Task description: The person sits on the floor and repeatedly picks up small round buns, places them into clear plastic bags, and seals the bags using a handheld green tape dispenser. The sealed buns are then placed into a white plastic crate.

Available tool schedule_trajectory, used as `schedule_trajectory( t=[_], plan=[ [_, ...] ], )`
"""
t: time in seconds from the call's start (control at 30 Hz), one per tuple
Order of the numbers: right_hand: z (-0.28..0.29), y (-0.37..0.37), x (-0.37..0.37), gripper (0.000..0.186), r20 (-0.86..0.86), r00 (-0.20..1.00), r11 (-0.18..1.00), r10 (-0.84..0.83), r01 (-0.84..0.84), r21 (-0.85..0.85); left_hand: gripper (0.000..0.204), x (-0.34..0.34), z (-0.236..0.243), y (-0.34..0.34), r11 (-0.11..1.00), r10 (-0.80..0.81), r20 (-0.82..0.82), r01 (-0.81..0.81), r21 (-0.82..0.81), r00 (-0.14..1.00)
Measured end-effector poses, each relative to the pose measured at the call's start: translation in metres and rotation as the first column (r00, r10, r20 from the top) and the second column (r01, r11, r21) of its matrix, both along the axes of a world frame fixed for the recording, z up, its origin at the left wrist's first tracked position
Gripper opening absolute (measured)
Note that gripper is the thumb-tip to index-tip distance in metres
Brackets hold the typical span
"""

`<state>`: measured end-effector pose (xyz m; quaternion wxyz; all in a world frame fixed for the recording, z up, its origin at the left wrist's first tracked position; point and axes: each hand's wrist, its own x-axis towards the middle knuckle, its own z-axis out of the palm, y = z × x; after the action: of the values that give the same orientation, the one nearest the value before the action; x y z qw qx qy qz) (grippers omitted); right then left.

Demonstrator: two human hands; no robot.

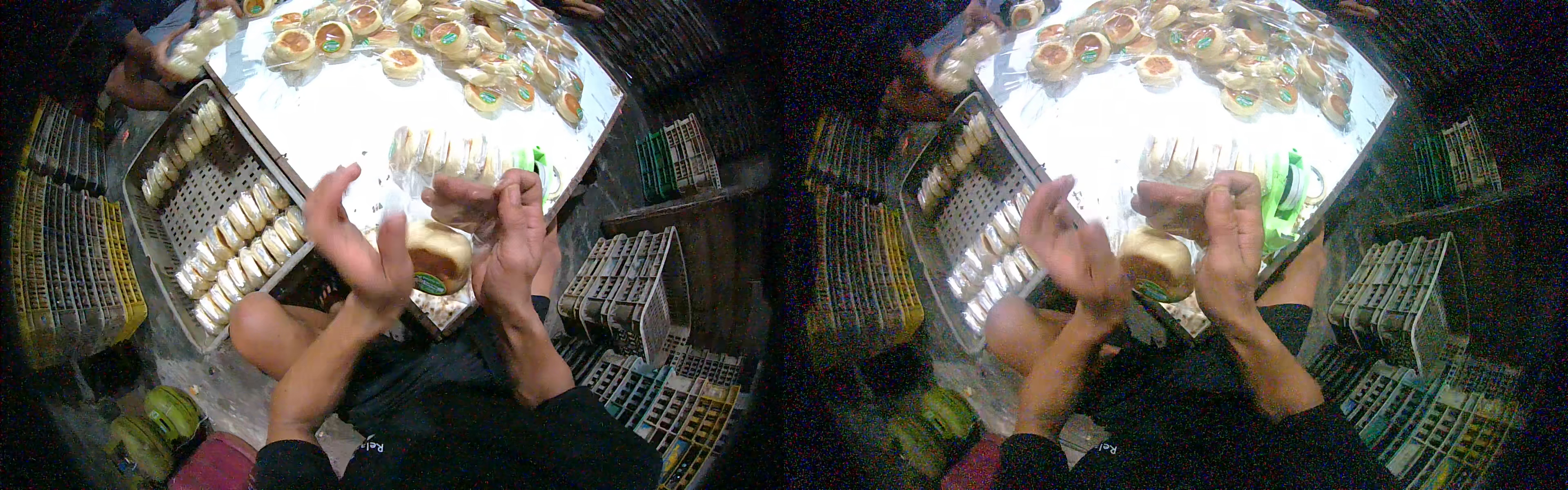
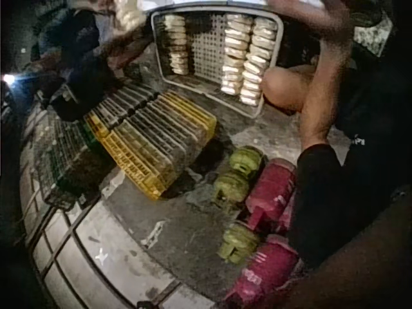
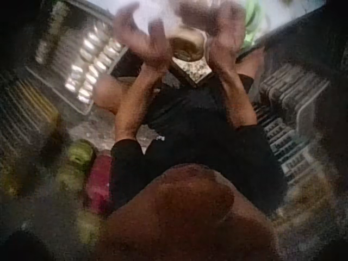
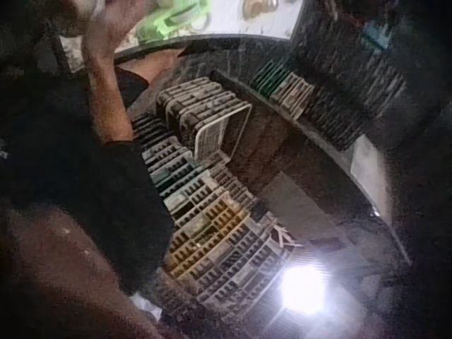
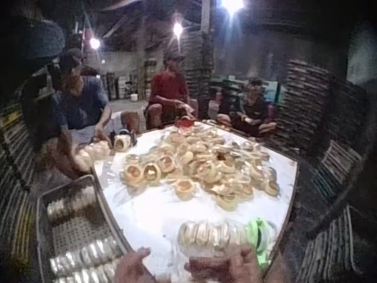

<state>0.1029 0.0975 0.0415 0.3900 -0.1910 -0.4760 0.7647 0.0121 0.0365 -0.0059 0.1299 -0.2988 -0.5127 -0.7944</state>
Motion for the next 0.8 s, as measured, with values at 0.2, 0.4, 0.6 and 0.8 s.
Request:
schedule_trajectory(
  t=[0.2,0.4,0.6,0.8],
  plan=[
    [-0.022,0.02,-0.004,0.01,0.138,0.967,0.888,-0.215,0.135,0.439,0.021,0.007,0.023,-0.005,0.756,-0.357,0.631,0.61,-0.237,0.688],
    [-0.049,0.005,-0.001,0.047,0.166,0.892,0.33,-0.421,-0.02,0.944,0.025,-0.003,0.013,0.001,0.822,-0.383,0.825,0.56,0.101,0.414],
    [-0.054,0.009,0.004,0.036,0.372,0.913,0.693,-0.169,-0.159,0.704,0.012,-0.006,-0.005,-0.002,0.893,-0.297,0.122,0.32,-0.317,0.947],
    [-0.043,0.023,0.012,0.025,0.328,0.913,0.652,-0.241,-0.099,0.752,0.025,-0.011,0.004,-0.003,0.741,-0.537,0.402,0.642,-0.194,0.741]
  ],
)
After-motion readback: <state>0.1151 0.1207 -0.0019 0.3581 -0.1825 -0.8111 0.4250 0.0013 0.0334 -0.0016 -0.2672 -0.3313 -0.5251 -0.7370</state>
